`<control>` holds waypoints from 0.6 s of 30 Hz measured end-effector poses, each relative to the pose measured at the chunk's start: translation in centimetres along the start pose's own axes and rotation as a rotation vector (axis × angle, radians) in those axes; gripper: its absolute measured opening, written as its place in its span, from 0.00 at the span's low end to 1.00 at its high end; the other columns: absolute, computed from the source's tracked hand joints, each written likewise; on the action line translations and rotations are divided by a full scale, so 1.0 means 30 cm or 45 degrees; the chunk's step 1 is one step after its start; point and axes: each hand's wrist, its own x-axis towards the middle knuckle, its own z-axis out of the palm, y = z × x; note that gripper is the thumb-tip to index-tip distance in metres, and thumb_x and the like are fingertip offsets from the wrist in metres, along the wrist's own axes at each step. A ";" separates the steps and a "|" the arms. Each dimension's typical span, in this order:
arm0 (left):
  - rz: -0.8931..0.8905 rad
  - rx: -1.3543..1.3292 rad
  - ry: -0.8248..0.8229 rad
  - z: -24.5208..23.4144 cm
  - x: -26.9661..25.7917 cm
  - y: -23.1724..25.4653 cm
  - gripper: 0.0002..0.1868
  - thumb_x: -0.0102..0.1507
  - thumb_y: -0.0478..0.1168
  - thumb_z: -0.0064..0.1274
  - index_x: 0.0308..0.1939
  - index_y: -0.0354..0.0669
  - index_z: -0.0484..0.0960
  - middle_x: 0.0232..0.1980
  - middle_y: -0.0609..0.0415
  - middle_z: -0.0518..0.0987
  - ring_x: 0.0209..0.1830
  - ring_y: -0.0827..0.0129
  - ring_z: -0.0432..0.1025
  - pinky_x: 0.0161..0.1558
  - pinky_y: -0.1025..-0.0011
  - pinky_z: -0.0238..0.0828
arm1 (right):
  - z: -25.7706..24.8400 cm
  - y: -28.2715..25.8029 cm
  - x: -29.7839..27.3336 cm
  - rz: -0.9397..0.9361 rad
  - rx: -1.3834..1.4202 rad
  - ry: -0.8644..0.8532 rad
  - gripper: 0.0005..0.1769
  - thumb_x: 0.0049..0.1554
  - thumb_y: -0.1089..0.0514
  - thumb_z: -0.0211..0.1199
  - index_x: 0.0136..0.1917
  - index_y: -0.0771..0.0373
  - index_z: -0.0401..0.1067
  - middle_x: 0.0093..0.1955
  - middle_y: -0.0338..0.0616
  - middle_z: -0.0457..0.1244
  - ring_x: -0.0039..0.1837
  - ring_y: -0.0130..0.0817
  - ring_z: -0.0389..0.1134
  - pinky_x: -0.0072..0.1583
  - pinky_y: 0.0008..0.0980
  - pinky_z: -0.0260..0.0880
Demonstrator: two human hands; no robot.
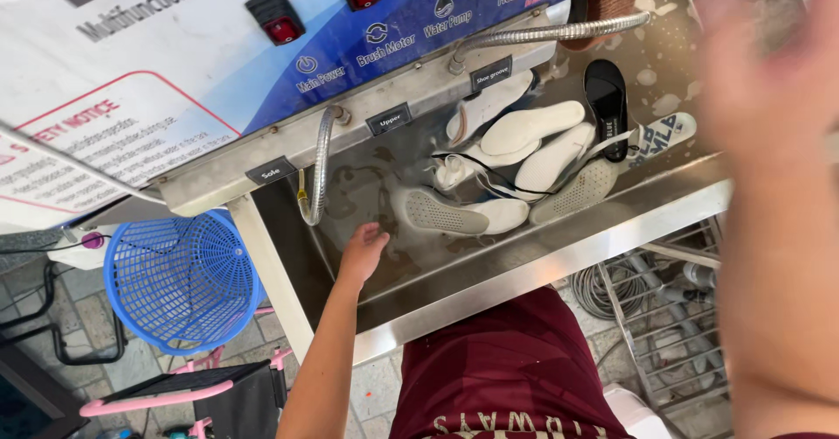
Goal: The person cleans shoes by spraying them with a liquid, scrubbing them in a machine-assisted water basin, and pouring liquid into a sink.
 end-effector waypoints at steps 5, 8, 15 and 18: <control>-0.642 -0.572 -0.076 0.072 0.088 0.061 0.33 0.63 0.49 0.59 0.69 0.47 0.65 0.64 0.51 0.73 0.63 0.55 0.70 0.59 0.46 0.72 | 0.079 0.033 -0.664 0.717 0.043 -0.224 0.13 0.58 0.68 0.68 0.56 0.64 0.74 0.58 0.50 0.66 0.57 0.44 0.68 0.57 0.38 0.70; -0.909 -0.800 -0.178 0.211 0.131 0.159 0.36 0.70 0.58 0.59 0.77 0.61 0.60 0.65 0.57 0.62 0.60 0.52 0.60 0.63 0.39 0.69 | 0.027 -0.023 -1.032 1.136 0.010 -0.194 0.12 0.59 0.65 0.67 0.57 0.63 0.74 0.57 0.48 0.67 0.56 0.43 0.68 0.50 0.36 0.68; 0.134 -0.678 0.560 0.442 0.141 0.385 0.27 0.63 0.40 0.61 0.63 0.36 0.69 0.60 0.47 0.79 0.52 0.61 0.78 0.52 0.63 0.79 | -0.096 -0.171 -1.720 1.804 -0.071 -0.085 0.15 0.52 0.61 0.67 0.54 0.61 0.76 0.53 0.49 0.67 0.53 0.41 0.69 0.51 0.38 0.71; 0.728 -0.261 0.307 0.518 0.122 0.506 0.23 0.70 0.41 0.61 0.63 0.28 0.73 0.61 0.42 0.81 0.56 0.59 0.77 0.59 0.65 0.74 | -0.103 -0.212 -1.957 2.025 -0.073 -0.102 0.17 0.52 0.58 0.67 0.55 0.61 0.75 0.53 0.51 0.67 0.53 0.42 0.70 0.52 0.39 0.72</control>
